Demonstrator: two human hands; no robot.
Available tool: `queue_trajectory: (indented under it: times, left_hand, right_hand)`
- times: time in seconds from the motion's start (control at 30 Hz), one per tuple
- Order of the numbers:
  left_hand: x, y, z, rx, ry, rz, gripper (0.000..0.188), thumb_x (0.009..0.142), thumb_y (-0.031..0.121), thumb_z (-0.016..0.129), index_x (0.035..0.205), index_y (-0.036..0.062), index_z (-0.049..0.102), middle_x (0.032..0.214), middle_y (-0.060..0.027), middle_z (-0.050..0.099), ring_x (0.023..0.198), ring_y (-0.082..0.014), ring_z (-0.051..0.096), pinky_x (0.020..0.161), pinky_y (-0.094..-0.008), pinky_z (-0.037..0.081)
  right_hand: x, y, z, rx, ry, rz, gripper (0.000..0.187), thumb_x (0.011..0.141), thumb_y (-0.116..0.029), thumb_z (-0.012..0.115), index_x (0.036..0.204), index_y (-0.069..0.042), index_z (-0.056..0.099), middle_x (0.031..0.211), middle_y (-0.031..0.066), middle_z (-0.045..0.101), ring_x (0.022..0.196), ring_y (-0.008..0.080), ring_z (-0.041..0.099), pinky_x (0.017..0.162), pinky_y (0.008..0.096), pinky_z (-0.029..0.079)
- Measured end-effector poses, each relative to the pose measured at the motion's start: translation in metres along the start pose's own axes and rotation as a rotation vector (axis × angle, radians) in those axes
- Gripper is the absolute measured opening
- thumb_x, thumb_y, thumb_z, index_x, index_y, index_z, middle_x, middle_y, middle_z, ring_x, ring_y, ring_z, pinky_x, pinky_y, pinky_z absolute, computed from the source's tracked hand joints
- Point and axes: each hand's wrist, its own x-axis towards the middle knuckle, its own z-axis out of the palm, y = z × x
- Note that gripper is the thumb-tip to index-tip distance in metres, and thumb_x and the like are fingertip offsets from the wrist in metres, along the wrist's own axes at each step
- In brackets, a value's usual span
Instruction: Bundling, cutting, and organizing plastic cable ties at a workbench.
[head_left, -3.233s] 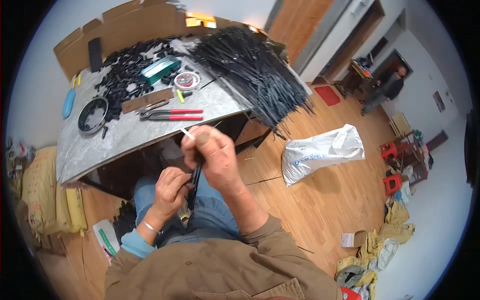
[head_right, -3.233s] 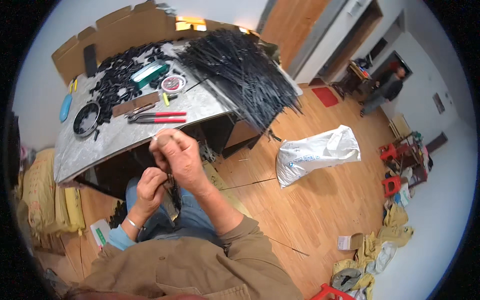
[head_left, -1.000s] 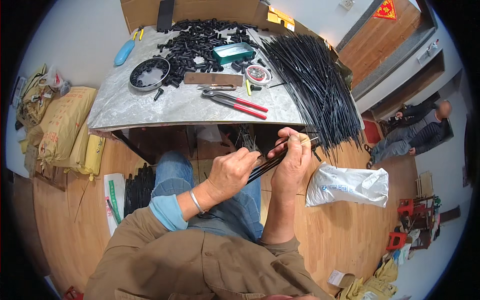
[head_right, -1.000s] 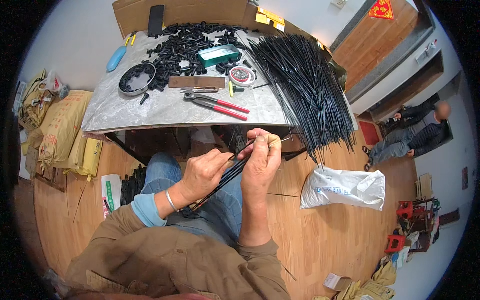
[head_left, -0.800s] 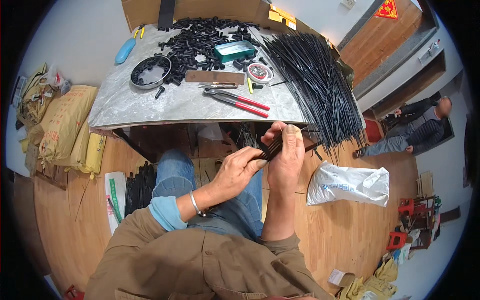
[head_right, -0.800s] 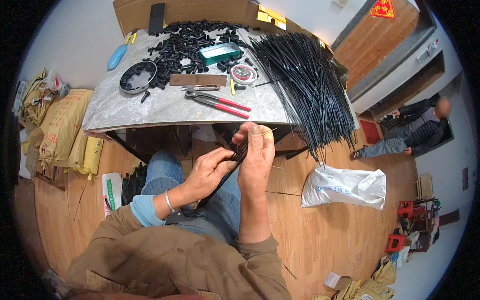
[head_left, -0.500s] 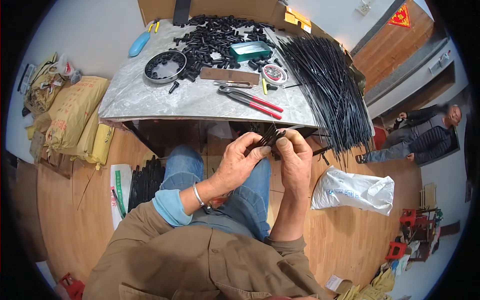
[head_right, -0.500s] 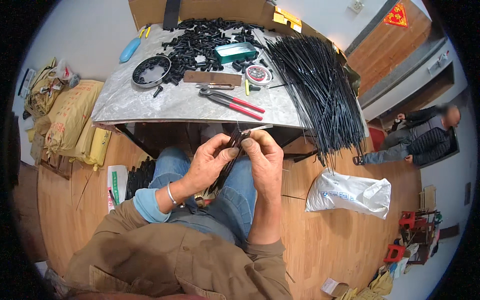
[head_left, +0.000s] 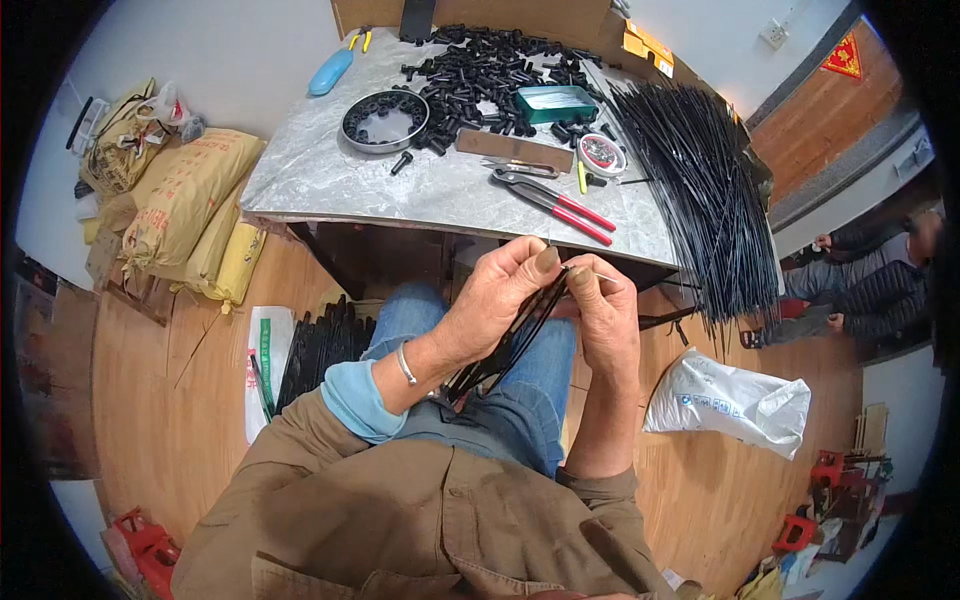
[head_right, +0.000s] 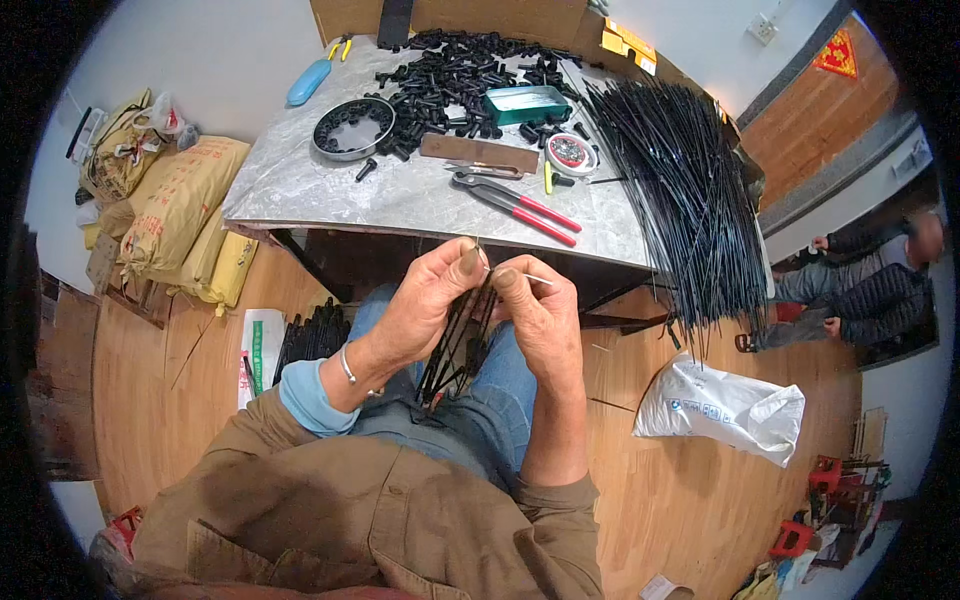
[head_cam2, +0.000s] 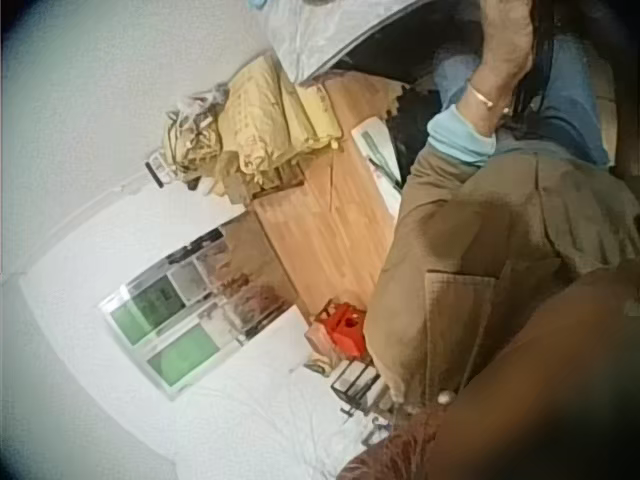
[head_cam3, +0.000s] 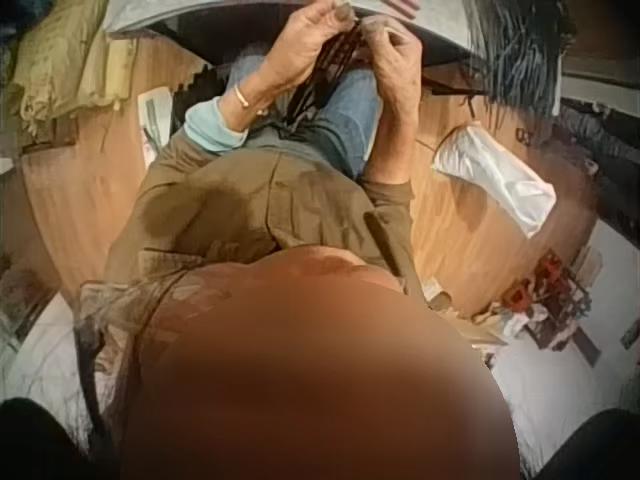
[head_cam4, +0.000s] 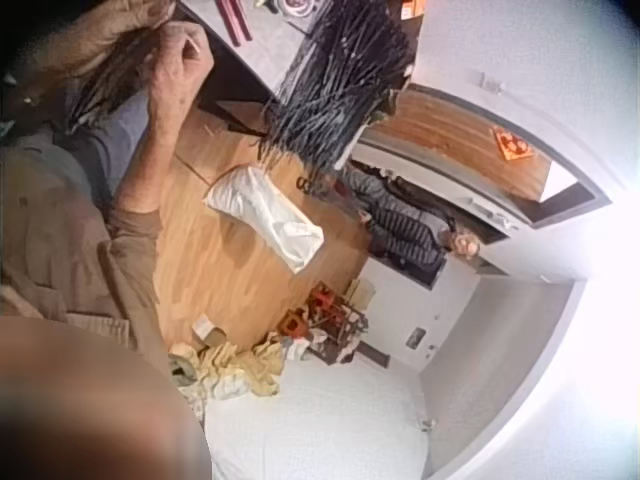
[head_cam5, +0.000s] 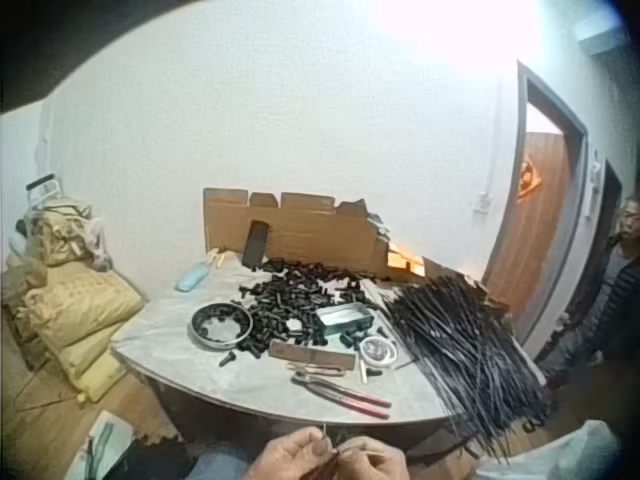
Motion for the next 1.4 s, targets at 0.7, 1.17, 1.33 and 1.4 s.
queue_trajectory:
  times: [0.7, 1.17, 1.33, 1.4]
  left_hand:
    - [-0.004, 0.009, 0.0, 0.044, -0.12, -0.094, 0.033, 0.093, 0.042, 0.056, 0.078, 0.0128, 0.052, 0.068, 0.0085, 0.044, 0.059, -0.0005, 0.035, 0.052, -0.0171, 0.027]
    - [-0.017, 0.031, 0.015, 0.285, -0.008, -0.082, 0.032, 0.092, 0.034, 0.051, 0.07, 0.0109, 0.052, 0.063, 0.0081, 0.04, 0.059, -0.0033, 0.035, 0.053, -0.0207, 0.027]
    - [-0.012, 0.023, 0.014, 0.194, -0.003, -0.045, 0.039, 0.093, 0.044, 0.054, 0.074, 0.0101, 0.054, 0.064, 0.0078, 0.042, 0.059, -0.0029, 0.036, 0.053, -0.0201, 0.029]
    - [-0.01, 0.016, 0.009, 0.154, 0.024, -0.028, 0.04, 0.092, 0.047, 0.056, 0.077, 0.0104, 0.055, 0.066, 0.0077, 0.043, 0.06, -0.0023, 0.036, 0.053, -0.0196, 0.028]
  right_hand:
    - [-0.008, 0.003, -0.015, 0.09, -0.196, 0.056, 0.023, 0.09, -0.023, 0.063, 0.096, 0.0, 0.063, 0.084, 0.005, 0.063, 0.073, 0.0128, 0.062, 0.066, 0.0262, 0.054]
    - [-0.008, -0.017, -0.006, 0.103, -0.257, 0.26, 0.022, 0.092, -0.022, 0.061, 0.096, 0.0, 0.063, 0.081, 0.0039, 0.064, 0.072, 0.0118, 0.062, 0.068, 0.0259, 0.055]
    - [-0.015, -0.015, 0.005, 0.039, -0.127, 0.159, 0.02, 0.091, -0.02, 0.062, 0.094, 0.0, 0.062, 0.083, 0.0032, 0.063, 0.074, 0.0102, 0.062, 0.068, 0.0258, 0.054]
    - [-0.019, -0.012, 0.01, 0.018, -0.055, 0.123, 0.019, 0.091, -0.019, 0.063, 0.093, 0.0, 0.061, 0.083, 0.0028, 0.063, 0.075, 0.0093, 0.061, 0.069, 0.0256, 0.053]
